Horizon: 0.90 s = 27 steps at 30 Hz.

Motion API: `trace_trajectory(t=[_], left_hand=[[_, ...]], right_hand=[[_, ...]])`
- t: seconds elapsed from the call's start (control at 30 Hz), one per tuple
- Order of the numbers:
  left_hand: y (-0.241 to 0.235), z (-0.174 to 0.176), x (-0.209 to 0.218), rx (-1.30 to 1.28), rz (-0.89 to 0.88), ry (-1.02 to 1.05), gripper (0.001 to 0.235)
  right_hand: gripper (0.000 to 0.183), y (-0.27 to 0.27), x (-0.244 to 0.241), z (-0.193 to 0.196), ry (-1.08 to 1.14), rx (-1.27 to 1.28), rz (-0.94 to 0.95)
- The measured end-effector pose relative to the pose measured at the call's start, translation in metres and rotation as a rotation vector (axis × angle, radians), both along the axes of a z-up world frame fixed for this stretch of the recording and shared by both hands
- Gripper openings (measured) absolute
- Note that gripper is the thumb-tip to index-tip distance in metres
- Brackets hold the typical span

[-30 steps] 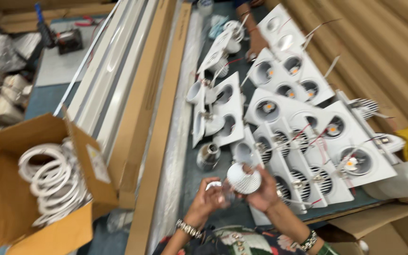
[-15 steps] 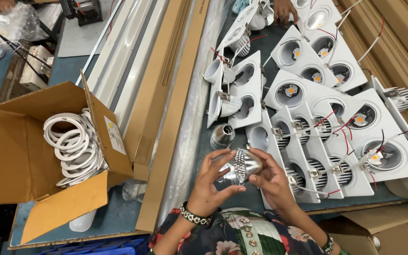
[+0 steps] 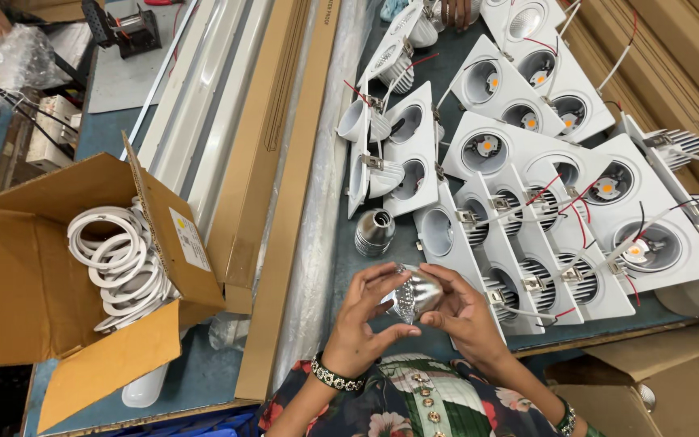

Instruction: The person repeatedly picks up small clear plastic lens covers and places them into recessed LED light fixtures arranged on a workbench. The person handles the covers one at a time, fitting each into a fixture and then moving to the next.

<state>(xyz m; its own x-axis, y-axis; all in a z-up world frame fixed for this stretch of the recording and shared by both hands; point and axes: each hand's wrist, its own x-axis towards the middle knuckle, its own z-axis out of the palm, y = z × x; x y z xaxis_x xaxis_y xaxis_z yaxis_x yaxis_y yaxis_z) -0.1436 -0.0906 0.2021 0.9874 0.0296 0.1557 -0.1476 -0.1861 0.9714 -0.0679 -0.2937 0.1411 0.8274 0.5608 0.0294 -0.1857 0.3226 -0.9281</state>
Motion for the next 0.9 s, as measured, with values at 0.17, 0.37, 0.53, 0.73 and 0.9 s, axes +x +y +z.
trace_trajectory(t=[0.17, 0.37, 0.53, 0.73, 0.9], left_hand=[[0.003, -0.004, -0.005, -0.041, -0.005, 0.026, 0.076], [0.005, -0.002, -0.006, -0.175, -0.050, 0.071, 0.077], [0.005, 0.001, -0.006, -0.168, -0.085, 0.058, 0.078], [0.003, 0.000, -0.009, -0.192, -0.087, 0.064, 0.076], [0.003, -0.001, -0.010, 0.068, -0.039, -0.065, 0.076]], right_hand=[[0.078, -0.002, -0.002, 0.009, 0.005, -0.010, 0.030], [0.076, -0.001, -0.005, 0.028, -0.157, -0.065, 0.063], [0.074, -0.004, -0.004, 0.025, -0.248, -0.030, 0.070], [0.074, -0.005, -0.008, 0.023, -0.250, -0.027, 0.088], [0.077, -0.008, -0.008, 0.036, -0.236, -0.041, 0.220]])
